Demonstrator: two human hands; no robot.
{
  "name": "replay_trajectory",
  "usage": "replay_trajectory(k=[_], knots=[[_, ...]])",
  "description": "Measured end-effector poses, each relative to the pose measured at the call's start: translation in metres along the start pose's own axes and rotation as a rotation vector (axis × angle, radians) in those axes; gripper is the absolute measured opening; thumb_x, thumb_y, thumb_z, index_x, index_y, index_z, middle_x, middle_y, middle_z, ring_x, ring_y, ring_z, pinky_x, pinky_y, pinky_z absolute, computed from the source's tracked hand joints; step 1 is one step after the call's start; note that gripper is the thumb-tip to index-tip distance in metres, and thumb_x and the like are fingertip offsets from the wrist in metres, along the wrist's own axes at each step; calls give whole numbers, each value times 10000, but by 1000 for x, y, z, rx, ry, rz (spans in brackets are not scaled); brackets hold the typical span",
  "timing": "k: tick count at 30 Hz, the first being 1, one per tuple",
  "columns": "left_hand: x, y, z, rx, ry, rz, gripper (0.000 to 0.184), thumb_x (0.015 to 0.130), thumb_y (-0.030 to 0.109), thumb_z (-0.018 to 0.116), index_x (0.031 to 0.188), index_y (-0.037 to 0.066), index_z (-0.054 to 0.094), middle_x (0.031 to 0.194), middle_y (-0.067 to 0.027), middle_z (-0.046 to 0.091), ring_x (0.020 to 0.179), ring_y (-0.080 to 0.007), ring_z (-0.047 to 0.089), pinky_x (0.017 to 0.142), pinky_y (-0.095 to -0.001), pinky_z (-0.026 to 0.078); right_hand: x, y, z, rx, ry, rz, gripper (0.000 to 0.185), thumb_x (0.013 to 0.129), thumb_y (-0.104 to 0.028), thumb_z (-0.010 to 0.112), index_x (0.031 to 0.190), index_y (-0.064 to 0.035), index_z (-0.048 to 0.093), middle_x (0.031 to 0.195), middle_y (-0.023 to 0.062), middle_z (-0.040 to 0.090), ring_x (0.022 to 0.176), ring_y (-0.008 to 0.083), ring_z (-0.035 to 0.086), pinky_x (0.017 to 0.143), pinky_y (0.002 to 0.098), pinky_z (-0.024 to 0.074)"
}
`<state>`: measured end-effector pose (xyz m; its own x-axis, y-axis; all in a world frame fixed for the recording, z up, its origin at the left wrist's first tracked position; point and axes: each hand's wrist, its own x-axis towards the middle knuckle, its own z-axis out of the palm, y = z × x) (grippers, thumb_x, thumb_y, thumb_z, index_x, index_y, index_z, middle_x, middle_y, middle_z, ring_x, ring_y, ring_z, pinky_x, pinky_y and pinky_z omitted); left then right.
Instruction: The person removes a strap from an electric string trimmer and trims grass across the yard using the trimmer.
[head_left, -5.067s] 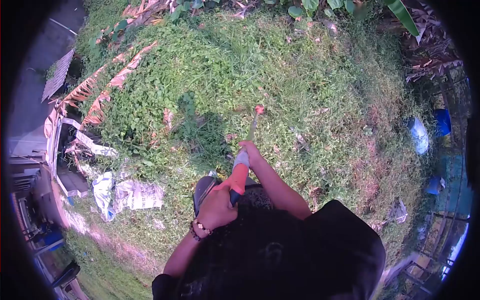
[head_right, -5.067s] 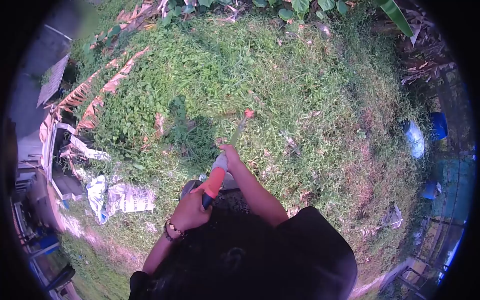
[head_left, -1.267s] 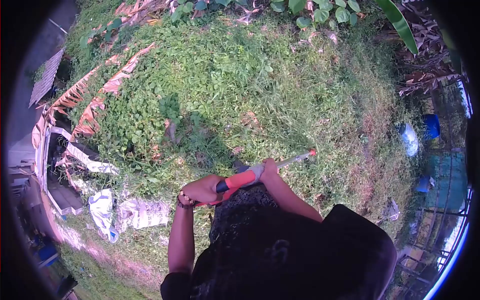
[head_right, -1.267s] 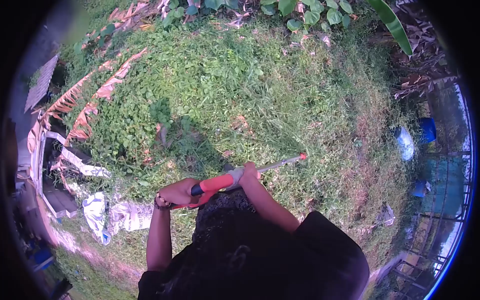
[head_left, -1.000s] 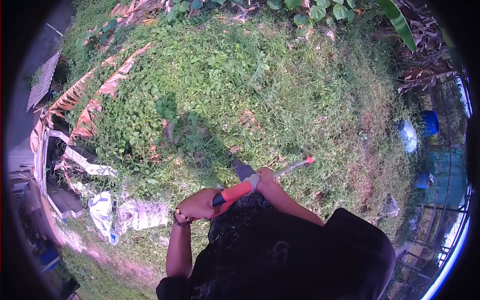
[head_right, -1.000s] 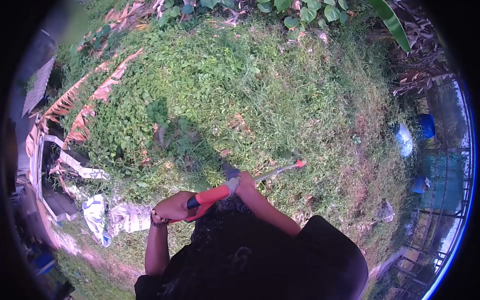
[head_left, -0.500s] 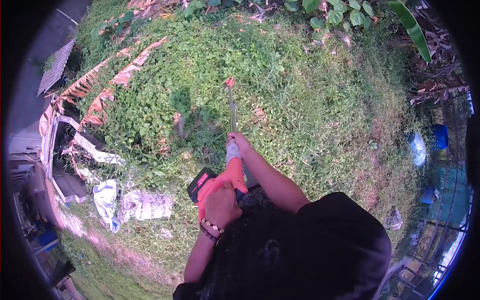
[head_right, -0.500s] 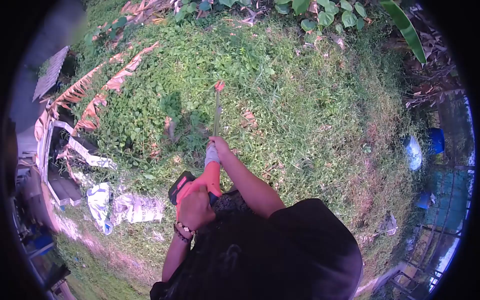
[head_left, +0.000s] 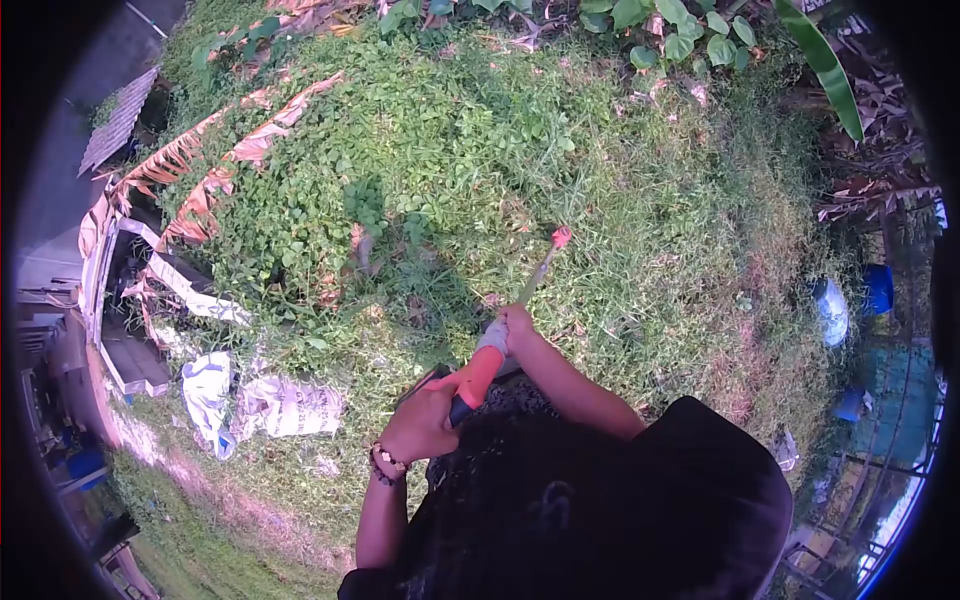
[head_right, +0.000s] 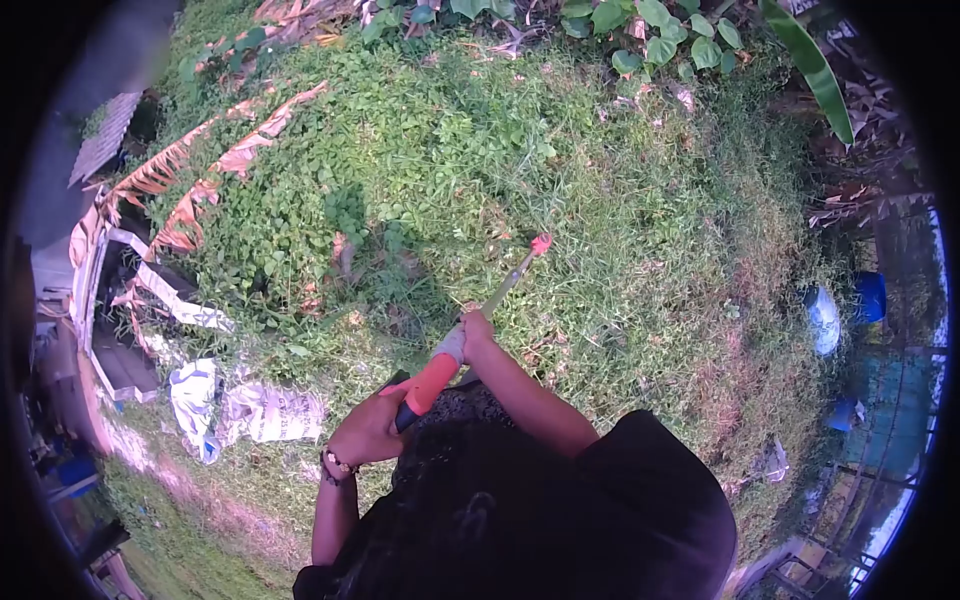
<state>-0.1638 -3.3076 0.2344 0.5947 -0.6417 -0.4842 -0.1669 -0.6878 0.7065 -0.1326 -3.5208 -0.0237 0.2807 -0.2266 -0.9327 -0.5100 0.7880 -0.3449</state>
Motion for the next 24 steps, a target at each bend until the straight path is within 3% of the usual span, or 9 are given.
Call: replay_trajectory(k=[8,10,14,19,22,24], knots=[[2,3,-13,-142,-192,-60,329,671,110,598,980,0,569,810,-221,611,817,-395,599,723,-436,479,-13,18,-35,183,63,110,117,745,-79,462,660,-112,389,577,36,409,475,217,445,473,433,425],[4,4,-1,-109,-89,-40,324,674,103,612,985,20,570,796,-200,617,786,-387,606,693,-419,477,-2,18,-30,123,43,83,136,745,-76,473,645,-116,391,536,20,381,455,206,440,455,424,415],[17,15,20,2,144,-6,344,664,120,632,982,11,559,798,-200,611,804,-403,596,701,-428,478,30,-5,-8,-13,-216,59,149,752,-90,521,649,-103,415,533,35,417,445,209,458,431,394,417],[46,41,32,53,159,-269,388,625,104,625,961,-46,501,791,-242,606,803,-407,606,704,-473,481,81,-29,46,-119,-389,51,138,773,-107,549,669,-97,458,535,51,469,418,210,452,410,369,405],[56,51,43,66,226,-290,393,625,91,619,968,-53,491,777,-245,608,779,-406,615,688,-480,485,82,-39,67,-69,-583,37,149,784,-112,550,660,-91,469,534,62,476,410,210,447,407,364,401],[57,51,48,113,266,-289,387,641,81,603,985,-42,477,750,-244,609,753,-410,619,674,-486,497,60,-45,77,-86,-577,78,150,743,-99,599,637,-92,494,550,46,486,443,193,449,441,350,392]])
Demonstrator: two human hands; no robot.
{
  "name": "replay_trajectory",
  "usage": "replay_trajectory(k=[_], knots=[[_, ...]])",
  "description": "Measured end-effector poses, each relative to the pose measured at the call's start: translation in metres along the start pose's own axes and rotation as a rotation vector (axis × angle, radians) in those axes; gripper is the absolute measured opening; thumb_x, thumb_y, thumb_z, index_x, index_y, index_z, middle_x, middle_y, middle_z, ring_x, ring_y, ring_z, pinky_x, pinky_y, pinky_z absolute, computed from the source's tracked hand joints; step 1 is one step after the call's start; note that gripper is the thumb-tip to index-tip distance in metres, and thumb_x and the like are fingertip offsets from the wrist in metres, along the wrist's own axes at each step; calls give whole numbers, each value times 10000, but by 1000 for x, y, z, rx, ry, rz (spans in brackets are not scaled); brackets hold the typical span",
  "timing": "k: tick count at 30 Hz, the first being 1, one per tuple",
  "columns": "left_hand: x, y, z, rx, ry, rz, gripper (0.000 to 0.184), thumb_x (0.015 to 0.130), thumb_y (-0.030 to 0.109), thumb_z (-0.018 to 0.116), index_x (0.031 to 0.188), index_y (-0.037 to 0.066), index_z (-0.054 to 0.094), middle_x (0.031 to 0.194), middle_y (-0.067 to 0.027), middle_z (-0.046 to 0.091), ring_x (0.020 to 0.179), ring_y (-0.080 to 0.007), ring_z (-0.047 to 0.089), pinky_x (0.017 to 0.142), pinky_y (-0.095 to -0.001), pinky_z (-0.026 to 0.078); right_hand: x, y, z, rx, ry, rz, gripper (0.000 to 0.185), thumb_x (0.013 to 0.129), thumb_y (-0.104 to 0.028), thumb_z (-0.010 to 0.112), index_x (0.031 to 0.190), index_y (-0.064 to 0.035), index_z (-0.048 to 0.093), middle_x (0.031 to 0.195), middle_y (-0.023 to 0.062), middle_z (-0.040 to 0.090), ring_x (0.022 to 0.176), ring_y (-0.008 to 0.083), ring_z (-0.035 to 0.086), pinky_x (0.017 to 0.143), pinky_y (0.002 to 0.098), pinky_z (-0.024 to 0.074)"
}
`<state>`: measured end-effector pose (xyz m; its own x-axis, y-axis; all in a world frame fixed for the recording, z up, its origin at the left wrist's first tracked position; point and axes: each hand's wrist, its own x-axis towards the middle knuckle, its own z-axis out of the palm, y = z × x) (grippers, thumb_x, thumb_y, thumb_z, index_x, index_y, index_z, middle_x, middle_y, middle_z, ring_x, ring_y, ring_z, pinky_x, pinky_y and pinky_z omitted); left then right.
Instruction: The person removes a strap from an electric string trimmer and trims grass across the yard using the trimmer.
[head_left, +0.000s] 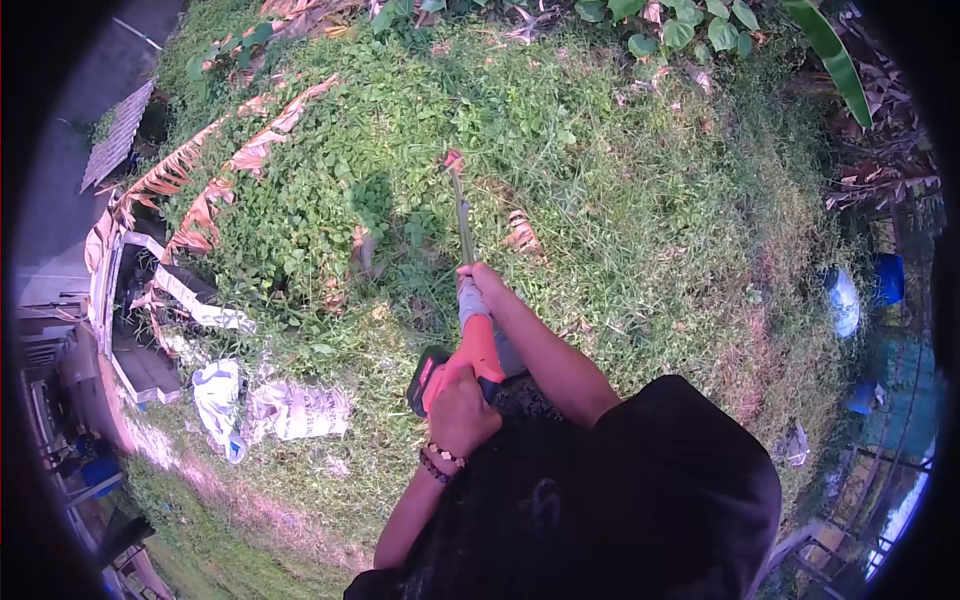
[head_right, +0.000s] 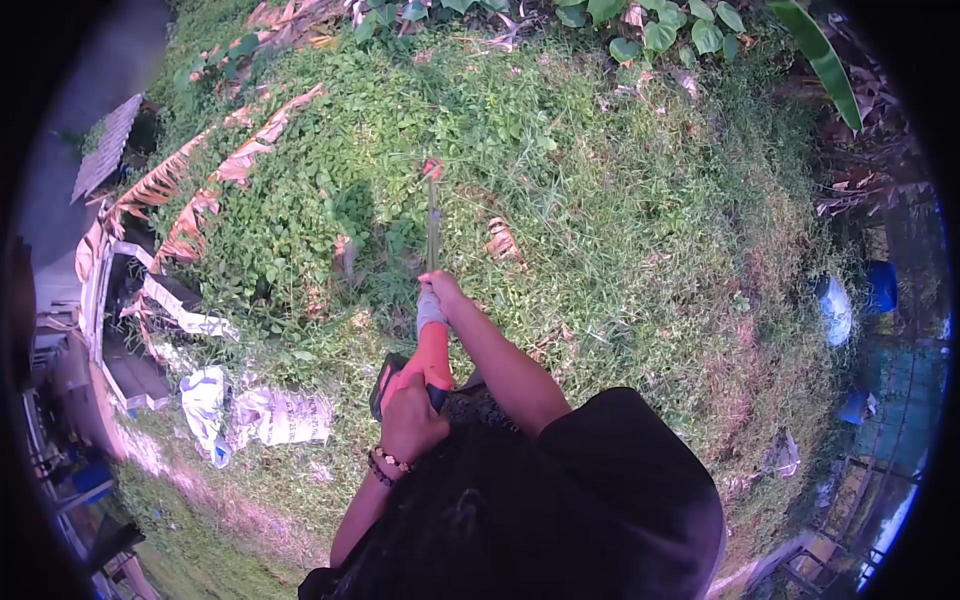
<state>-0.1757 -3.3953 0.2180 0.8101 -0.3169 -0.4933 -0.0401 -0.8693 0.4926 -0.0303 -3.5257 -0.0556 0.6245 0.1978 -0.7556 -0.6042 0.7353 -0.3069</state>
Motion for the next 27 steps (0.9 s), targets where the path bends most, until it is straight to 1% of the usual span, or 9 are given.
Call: replay_trajectory(k=[4,7,10,13,16,17,22,25,27], knots=[[-1,-10,-8,31,62,45,365,657,72,583,987,-38,472,727,-242,605,722,-422,616,650,-493,505,4,7,24,-8,88,-33,134,724,-104,620,640,-72,520,574,45,503,468,188,455,462,343,387],[-4,-17,-18,17,-21,1,366,662,84,592,984,-38,469,723,-241,601,739,-415,614,668,-483,501,16,23,9,-79,142,-81,179,781,-125,558,635,-73,468,535,68,478,413,214,453,424,368,412],[-11,-21,-36,-70,-124,65,381,643,105,645,965,-43,505,796,-242,609,799,-411,601,711,-457,477,21,43,-35,-27,217,-37,132,774,-125,549,674,-66,486,570,68,498,459,223,491,447,362,428],[-10,-42,-44,-159,-246,201,363,653,126,663,959,-13,525,793,-203,614,781,-403,600,701,-429,474,-21,59,-32,5,629,2,84,717,-95,589,726,-22,548,622,59,531,521,179,513,477,347,422],[-13,-31,-70,-287,-485,97,320,670,129,661,948,17,549,781,-184,608,775,-384,603,697,-403,472,-72,55,-29,9,648,-21,60,746,-86,552,773,-44,518,668,87,534,560,228,543,495,369,451],[-20,-34,-68,-269,-395,186,287,676,119,653,931,25,559,772,-183,602,772,-362,612,691,-399,473,-80,52,-22,-1,645,-20,67,743,-84,557,776,-40,519,674,89,534,564,229,543,500,376,452],[-35,-37,-87,-187,-306,138,302,691,111,642,972,34,562,781,-179,614,760,-362,615,672,-397,475,-98,44,30,14,632,-20,87,742,-88,574,782,-32,521,684,88,528,576,228,539,517,396,457],[-42,-45,-86,-213,-203,114,334,698,98,638,1014,32,553,799,-181,620,769,-373,615,678,-401,477,-82,54,28,13,441,-25,95,743,-88,585,780,-32,519,683,80,523,554,210,512,512,388,449],[-49,-49,-70,-241,-167,78,328,697,100,642,1002,23,549,805,-183,618,782,-378,614,690,-403,478,-83,55,36,-60,548,-43,90,743,-85,592,763,-37,518,658,68,510,533,192,486,495,367,431]])
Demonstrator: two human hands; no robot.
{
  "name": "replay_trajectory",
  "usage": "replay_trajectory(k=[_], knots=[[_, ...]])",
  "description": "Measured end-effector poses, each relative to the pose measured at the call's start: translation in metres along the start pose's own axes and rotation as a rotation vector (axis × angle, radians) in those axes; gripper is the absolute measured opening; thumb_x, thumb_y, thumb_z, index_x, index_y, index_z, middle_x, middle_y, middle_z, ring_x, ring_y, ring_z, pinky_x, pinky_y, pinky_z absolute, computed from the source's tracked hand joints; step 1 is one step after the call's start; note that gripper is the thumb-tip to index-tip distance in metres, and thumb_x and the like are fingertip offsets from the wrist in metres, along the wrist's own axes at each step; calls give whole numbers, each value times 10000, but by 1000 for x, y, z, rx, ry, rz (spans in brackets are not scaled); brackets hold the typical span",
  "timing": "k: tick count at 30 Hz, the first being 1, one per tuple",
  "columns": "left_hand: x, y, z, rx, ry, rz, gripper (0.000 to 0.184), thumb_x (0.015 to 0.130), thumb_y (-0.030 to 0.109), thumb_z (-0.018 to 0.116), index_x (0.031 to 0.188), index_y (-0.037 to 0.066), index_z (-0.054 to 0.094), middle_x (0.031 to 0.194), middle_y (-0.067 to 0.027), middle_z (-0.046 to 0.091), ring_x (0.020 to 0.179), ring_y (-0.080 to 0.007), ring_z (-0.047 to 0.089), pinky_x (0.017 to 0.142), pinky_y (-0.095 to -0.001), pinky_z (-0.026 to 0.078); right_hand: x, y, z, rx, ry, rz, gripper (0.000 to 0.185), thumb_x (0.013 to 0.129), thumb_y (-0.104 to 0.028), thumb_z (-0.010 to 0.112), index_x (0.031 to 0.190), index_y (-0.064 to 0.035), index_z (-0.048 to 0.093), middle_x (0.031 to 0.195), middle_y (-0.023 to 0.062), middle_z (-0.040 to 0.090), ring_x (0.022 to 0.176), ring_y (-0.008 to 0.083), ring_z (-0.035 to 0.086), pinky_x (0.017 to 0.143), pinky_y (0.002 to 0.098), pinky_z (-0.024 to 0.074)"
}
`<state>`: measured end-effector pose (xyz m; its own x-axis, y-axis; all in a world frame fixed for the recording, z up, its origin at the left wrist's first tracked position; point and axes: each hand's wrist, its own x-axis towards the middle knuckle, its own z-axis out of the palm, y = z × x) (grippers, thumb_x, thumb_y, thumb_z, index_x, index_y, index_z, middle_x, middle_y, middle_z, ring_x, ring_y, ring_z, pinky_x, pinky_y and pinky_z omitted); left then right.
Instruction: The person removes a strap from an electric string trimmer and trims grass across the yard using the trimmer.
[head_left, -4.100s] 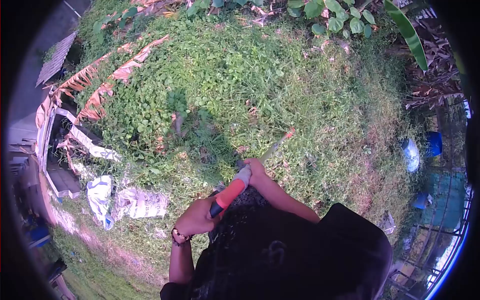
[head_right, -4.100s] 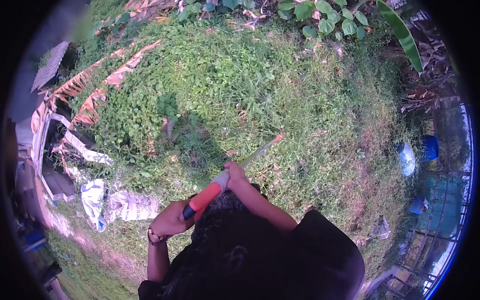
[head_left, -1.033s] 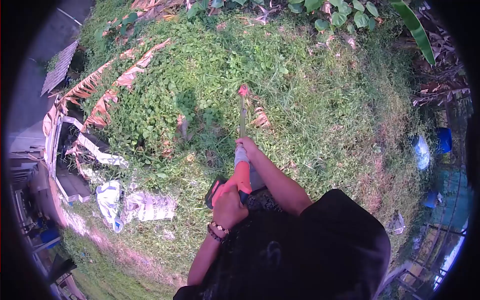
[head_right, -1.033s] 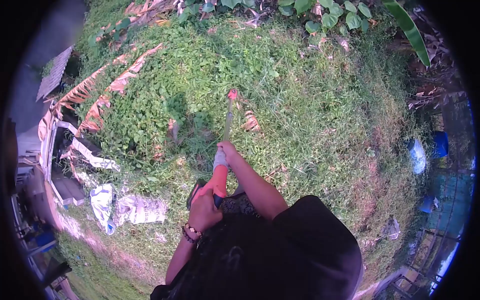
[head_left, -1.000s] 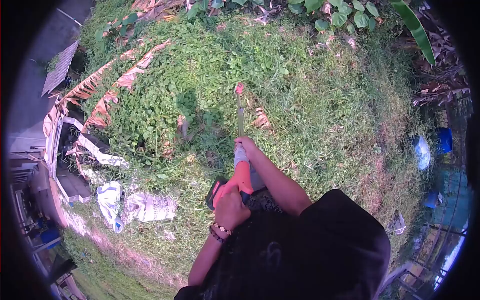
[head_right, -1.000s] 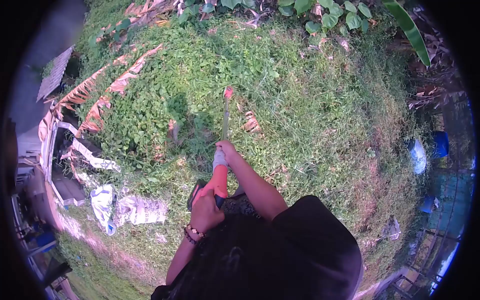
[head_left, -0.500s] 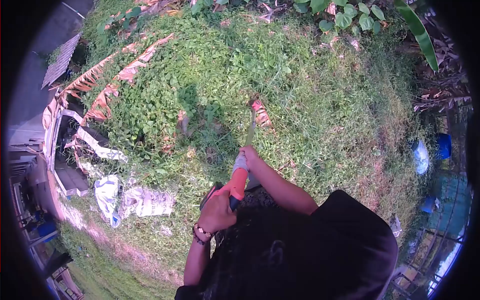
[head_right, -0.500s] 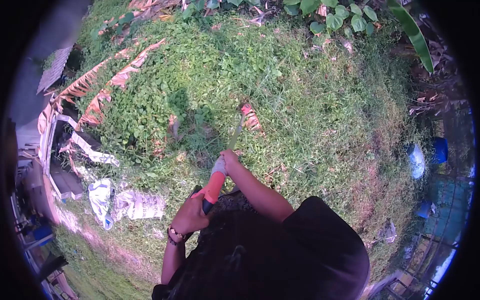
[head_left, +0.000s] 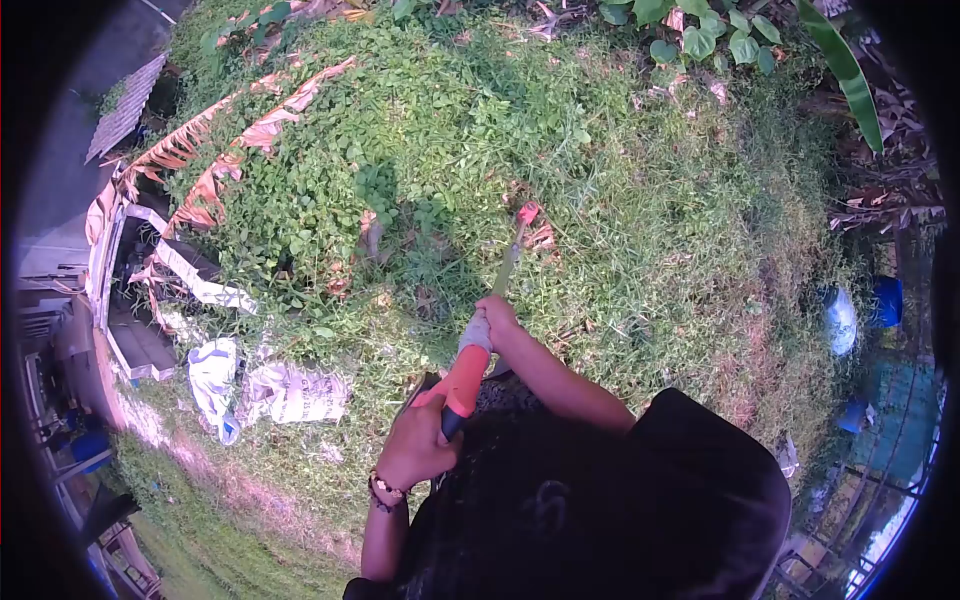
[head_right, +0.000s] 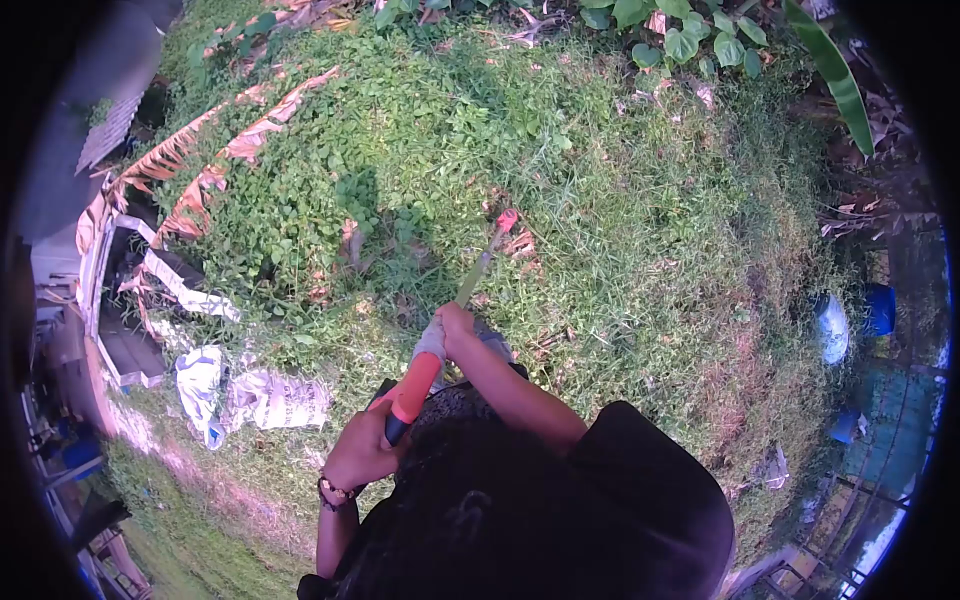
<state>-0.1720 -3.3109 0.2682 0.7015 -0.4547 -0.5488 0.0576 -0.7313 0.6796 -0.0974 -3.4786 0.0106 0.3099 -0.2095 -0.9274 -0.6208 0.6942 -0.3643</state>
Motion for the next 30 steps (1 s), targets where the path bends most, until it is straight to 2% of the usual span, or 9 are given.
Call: replay_trajectory(k=[1,4,7,10,14,17,22,26,30], knots=[[0,-2,5,-12,18,-12,325,696,102,645,995,18,548,809,-184,617,788,-381,614,696,-404,479,-5,-3,6,-30,54,-18,90,743,-84,595,755,-39,518,646,61,504,522,184,473,487,357,422],[4,-7,22,-58,21,-89,327,691,111,659,973,6,532,819,-202,610,821,-394,611,719,-411,478,38,14,11,-74,-37,-143,98,685,-84,593,713,5,565,621,65,528,531,161,482,502,335,390],[8,-5,27,-39,28,-119,339,688,111,661,980,6,524,815,-211,607,827,-397,609,722,-415,477,41,5,9,-130,-73,-133,98,742,-84,611,693,-47,535,628,49,519,537,157,484,480,328,394],[10,-9,32,-62,19,-95,362,685,110,661,1004,6,523,814,-217,605,832,-402,607,729,-423,477,40,0,9,-92,-123,-112,98,741,-83,612,694,-33,543,643,60,533,549,154,496,490,332,400],[11,-11,35,-30,25,-62,394,683,109,663,1038,2,527,816,-216,607,830,-403,606,740,-421,477,31,-3,-3,-147,-11,-132,96,739,-84,611,705,-21,547,640,73,532,544,179,500,493,345,410],[9,-1,31,-61,-78,-79,421,677,110,666,1061,8,529,861,-212,611,849,-394,604,752,-409,474,25,3,-25,-125,86,-110,86,733,-79,604,716,-14,549,642,83,534,548,198,509,498,357,421],[12,-16,31,-20,-206,33,421,665,113,656,1055,15,534,911,-204,600,868,-377,598,760,-397,469,22,18,-63,8,213,-37,84,736,-79,582,735,-3,546,647,87,534,550,209,516,497,365,427],[14,-26,37,12,-242,106,432,659,123,632,1067,17,540,877,-193,597,842,-367,599,743,-396,469,28,34,-79,-7,213,-26,114,745,-100,559,762,13,557,695,98,555,570,218,528,515,366,440],[10,-17,28,37,-302,66,439,653,126,624,1069,17,535,844,-184,598,816,-353,604,718,-394,467,65,60,-83,-11,244,-9,208,738,-135,548,826,47,596,766,122,596,637,229,573,566,365,472]])
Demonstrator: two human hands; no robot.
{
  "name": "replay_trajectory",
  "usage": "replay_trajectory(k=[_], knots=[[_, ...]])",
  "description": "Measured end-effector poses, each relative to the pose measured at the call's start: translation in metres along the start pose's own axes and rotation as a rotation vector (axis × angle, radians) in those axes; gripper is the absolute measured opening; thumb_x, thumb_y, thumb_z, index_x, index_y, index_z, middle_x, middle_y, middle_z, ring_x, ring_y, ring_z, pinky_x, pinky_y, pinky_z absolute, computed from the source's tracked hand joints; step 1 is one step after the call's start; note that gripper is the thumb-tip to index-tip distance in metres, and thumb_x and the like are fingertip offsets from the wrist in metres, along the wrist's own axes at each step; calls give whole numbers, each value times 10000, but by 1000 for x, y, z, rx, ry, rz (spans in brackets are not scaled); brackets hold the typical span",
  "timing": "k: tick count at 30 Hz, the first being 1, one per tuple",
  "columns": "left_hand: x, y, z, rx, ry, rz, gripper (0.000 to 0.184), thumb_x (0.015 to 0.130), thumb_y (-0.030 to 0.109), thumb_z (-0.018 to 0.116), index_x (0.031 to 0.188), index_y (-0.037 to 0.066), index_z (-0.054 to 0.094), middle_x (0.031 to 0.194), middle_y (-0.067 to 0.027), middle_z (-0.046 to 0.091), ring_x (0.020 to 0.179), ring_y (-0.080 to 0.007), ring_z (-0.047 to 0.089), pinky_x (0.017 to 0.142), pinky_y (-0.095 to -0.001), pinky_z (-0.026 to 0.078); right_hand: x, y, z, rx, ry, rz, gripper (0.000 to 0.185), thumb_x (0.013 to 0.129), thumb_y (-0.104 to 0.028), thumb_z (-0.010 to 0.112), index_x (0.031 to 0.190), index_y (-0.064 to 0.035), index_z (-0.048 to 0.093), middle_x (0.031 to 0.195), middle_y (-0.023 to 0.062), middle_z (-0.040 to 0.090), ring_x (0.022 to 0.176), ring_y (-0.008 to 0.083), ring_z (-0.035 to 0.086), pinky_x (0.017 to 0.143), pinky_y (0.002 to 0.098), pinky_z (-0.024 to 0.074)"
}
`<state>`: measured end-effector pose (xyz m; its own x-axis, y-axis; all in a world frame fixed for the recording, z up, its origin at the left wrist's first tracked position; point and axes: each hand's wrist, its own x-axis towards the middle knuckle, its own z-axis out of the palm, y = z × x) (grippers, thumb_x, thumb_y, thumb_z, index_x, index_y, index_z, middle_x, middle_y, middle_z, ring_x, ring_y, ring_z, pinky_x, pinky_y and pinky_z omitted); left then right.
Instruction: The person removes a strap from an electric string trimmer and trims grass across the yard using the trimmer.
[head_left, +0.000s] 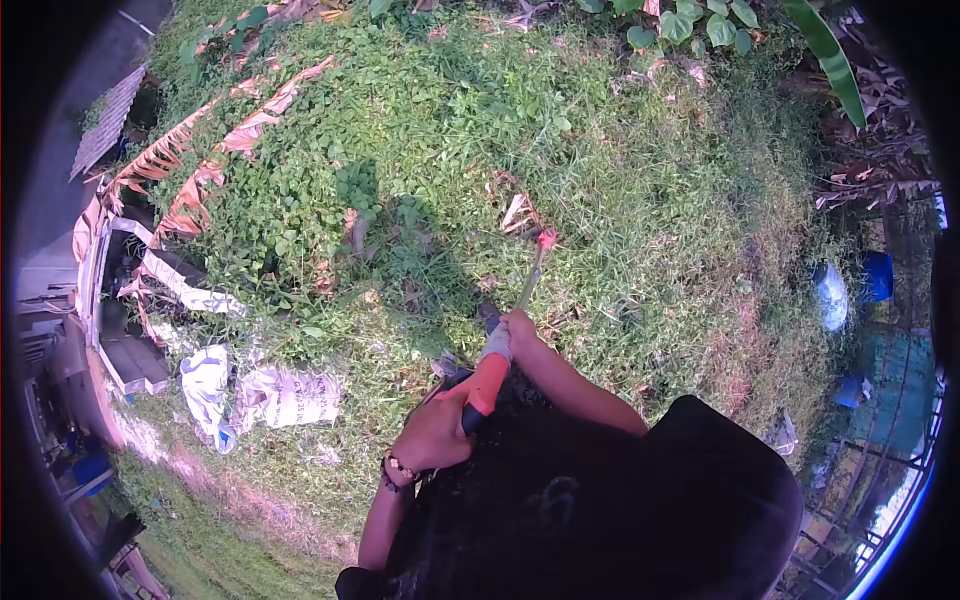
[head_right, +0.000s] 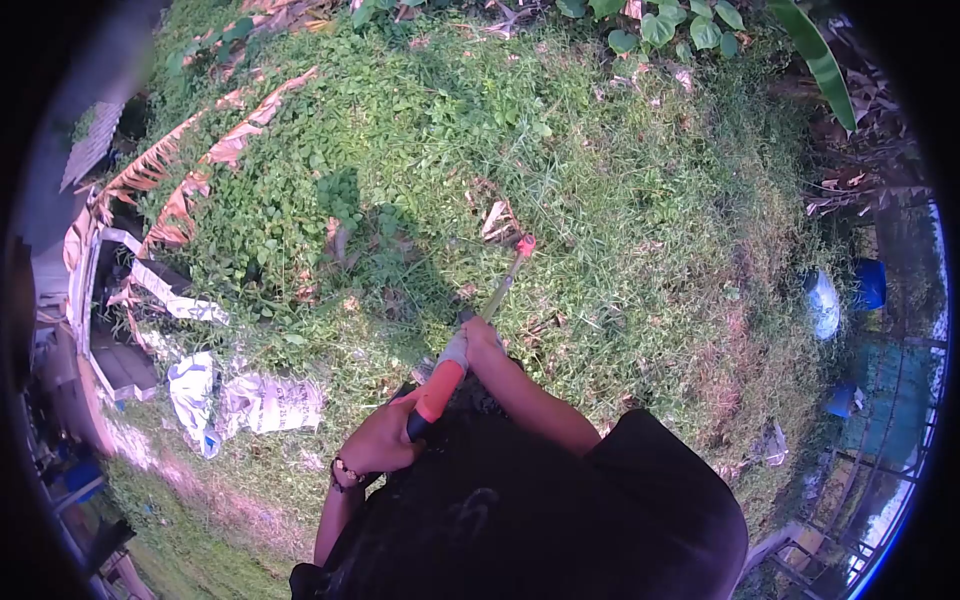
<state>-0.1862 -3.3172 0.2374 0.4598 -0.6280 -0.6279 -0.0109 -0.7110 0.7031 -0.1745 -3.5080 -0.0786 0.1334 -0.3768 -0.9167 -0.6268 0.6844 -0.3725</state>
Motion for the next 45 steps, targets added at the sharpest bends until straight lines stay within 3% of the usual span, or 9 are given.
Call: replay_trajectory(k=[8,13,17,20,24,27,33,38,45], knots=[[6,-20,6,-35,-2,108,394,654,93,606,1036,24,537,794,-141,593,738,-318,595,681,-373,464,-25,-13,-16,82,24,3,79,756,-85,539,737,-17,503,656,82,509,565,217,518,532,396,455],[8,-10,-11,-179,-79,205,336,650,64,591,980,31,535,763,-72,576,696,-205,577,629,-325,453,-41,-20,-28,166,115,23,73,756,-69,501,774,1,504,686,92,524,558,222,531,501,385,455],[7,-19,-22,-348,-218,113,240,647,35,578,883,47,539,745,-28,541,680,-129,529,604,-290,436,-54,-23,-23,141,159,90,359,803,-188,518,1026,93,540,882,150,609,745,244,636,624,377,535],[2,-13,-25,-395,-158,116,190,652,30,573,837,48,536,724,-18,530,658,-133,503,612,-285,429,-25,-4,-22,148,132,69,357,802,-200,523,1011,89,552,881,150,609,755,253,637,638,387,534],[7,-10,-17,-221,-44,246,374,672,81,596,1039,27,551,782,-134,584,731,-280,600,695,-355,469,-31,-28,-26,113,109,8,322,774,-174,544,987,67,561,872,151,605,726,255,619,617,391,522],[16,9,-18,-307,-12,147,199,661,51,585,854,43,535,749,-53,540,671,-171,528,650,-311,437,-43,-59,-16,149,15,-28,159,756,-92,547,867,21,533,766,115,558,604,229,560,519,390,471],[71,53,3,61,260,29,344,667,116,627,976,-5,536,768,-210,612,773,-388,611,707,-427,480,-31,-145,1,124,-233,-185,88,777,-94,553,737,-32,504,618,90,522,483,211,496,450,372,422],[127,61,27,169,220,7,427,657,126,622,1023,-49,490,792,-237,618,799,-407,610,738,-446,487,21,-170,-2,209,-477,-124,119,755,-111,582,719,2,569,595,93,541,475,195,507,447,358,409],[132,57,22,207,193,159,349,619,74,595,933,-37,496,742,-231,606,772,-388,616,662,-458,486,51,-152,-21,248,-197,-126,98,775,-105,558,710,-51,509,558,61,493,426,183,460,409,334,374]])
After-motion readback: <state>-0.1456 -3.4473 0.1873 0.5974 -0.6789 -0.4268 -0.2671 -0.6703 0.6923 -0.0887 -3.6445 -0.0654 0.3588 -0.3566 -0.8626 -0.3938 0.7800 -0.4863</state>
